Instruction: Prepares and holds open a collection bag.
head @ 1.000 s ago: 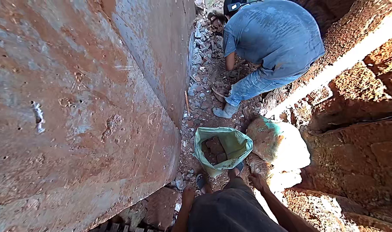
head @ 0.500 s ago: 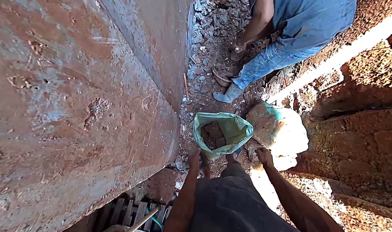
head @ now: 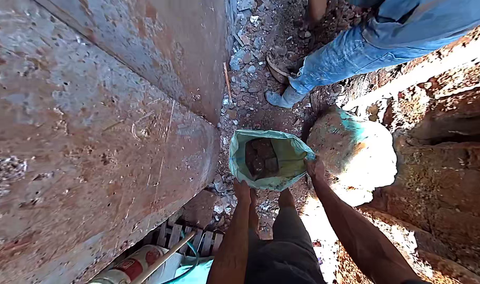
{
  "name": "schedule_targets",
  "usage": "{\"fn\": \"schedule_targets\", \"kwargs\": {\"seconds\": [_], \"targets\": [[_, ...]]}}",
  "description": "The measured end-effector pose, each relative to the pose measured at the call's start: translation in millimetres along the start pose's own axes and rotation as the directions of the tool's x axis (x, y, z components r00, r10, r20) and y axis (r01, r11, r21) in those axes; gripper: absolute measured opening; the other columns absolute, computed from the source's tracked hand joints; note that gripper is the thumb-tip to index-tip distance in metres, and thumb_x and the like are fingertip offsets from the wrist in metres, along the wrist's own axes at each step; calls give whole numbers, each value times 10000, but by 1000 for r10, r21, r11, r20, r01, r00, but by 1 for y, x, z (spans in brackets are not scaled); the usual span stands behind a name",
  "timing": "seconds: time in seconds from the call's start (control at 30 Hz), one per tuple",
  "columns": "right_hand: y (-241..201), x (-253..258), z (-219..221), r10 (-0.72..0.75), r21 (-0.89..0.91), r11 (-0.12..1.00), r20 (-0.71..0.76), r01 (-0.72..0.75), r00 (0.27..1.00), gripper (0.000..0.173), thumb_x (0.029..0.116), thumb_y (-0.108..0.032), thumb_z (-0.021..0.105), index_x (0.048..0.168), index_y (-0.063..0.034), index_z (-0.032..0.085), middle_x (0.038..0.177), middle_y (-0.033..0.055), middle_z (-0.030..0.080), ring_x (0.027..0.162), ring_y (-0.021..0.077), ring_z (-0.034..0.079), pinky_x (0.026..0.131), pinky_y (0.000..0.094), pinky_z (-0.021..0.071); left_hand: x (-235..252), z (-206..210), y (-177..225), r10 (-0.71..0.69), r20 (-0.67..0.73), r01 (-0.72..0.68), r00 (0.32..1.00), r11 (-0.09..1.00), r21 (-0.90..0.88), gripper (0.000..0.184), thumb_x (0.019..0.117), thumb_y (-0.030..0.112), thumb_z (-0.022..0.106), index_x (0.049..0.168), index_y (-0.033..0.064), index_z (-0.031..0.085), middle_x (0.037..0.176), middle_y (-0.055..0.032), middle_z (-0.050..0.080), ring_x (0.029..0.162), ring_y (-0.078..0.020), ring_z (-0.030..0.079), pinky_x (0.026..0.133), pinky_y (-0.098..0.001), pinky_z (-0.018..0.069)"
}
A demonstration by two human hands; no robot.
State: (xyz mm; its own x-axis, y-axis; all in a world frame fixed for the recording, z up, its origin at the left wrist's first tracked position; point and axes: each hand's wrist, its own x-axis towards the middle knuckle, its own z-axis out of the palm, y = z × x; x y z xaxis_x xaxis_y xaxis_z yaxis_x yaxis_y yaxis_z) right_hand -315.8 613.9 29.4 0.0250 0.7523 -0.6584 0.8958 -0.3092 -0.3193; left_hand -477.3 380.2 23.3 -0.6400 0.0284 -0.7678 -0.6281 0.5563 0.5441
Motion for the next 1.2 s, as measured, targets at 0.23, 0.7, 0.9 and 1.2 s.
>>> {"fn": "schedule_targets", "kwargs": {"seconds": [0.23,0.7,0.9,1.2], "targets": [[4,20,12,6,399,916,58,-29,998,328,1031,-73,523,1332,10,622,1284,254,639,1188,341,619,1016,534,480,15,11,-8,-76,-106,34,991,935,-352,405,980,-59,462,1384,-83,458,1307,-305,531,1107,-364,570,903,-531,513],[48,70,-36,-51,139,990,358,1,932,283,1008,-105,548,1226,28,668,1193,262,665,1125,376,630,978,583,476,-13,7,40,148,-415,-11,898,949,314,651,952,183,708,1489,-40,416,1453,-300,490,1350,-419,488,1116,-536,411],[-22,65,-68,-410,-285,808,356,515,840,759,895,-305,739,1535,-40,427,1501,244,491,1406,419,455,1162,578,360,20,-1,96,258,-292,-73,921,850,523,918,881,316,797,1595,40,289,1585,-311,329,1431,-479,392,1126,-606,387],[-90,63,20,-509,-525,521,442,673,739,540,982,-79,553,1513,-50,465,1465,296,512,1411,481,432,1167,631,313,62,12,108,181,3,-136,983,727,673,452,1120,288,378,1468,37,521,1360,-263,615,1293,-408,581,1100,-583,423]]}}
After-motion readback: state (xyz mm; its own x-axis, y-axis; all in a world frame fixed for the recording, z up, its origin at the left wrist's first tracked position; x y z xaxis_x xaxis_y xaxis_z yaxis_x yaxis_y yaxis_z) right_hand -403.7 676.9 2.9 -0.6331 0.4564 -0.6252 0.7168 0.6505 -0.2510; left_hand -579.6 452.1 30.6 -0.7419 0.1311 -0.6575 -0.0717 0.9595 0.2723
